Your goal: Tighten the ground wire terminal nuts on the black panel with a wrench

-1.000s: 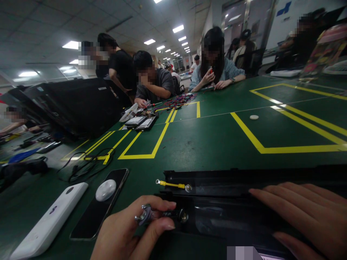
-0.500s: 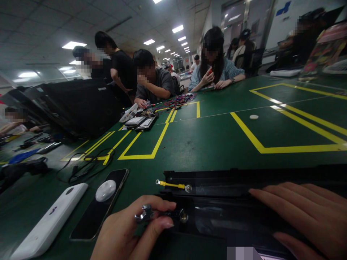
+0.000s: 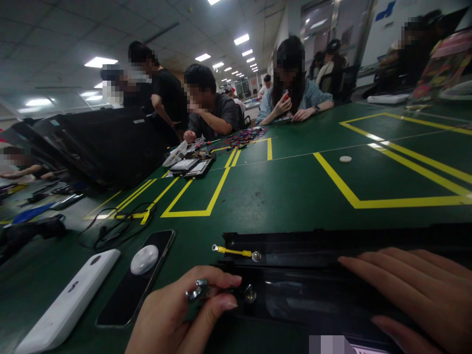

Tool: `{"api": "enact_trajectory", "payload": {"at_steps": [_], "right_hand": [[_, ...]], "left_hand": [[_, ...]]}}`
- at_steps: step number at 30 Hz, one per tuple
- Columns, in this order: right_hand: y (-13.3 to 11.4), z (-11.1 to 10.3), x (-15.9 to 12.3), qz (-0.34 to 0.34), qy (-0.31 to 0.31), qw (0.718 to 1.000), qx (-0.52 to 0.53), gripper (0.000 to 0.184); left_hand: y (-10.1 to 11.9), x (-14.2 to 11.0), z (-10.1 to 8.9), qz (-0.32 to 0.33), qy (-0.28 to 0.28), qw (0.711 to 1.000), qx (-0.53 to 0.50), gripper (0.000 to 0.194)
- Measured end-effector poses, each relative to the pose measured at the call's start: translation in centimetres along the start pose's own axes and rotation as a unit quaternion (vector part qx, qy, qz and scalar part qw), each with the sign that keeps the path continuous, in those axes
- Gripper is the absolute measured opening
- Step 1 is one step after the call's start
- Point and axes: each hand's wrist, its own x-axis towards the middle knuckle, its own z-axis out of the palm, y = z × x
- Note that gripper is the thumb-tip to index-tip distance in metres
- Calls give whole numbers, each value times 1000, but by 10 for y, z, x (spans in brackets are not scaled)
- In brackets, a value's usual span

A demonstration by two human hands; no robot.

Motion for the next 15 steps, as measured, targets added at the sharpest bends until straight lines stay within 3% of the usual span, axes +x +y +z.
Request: {"api": "enact_trajectory", "payload": {"at_steps": [5,11,13,15], "right_hand": [[2,-2,1,-11,-8,1000,-19,82],[1,-7,1,-15,6,1000,-24,76],[1,-4,1,-8,6,1000,-22,75],[2,0,0,-7,3,1000,-19,76]], "left_hand": [[-7,-2,-5,-4,9,1000,-25,19],[-14,1,-29,-96,139,979,-114,9],[-2,15,-31,-115,104,981,-117,10],[13,33,-30,-77,16,989,-128,13]]}}
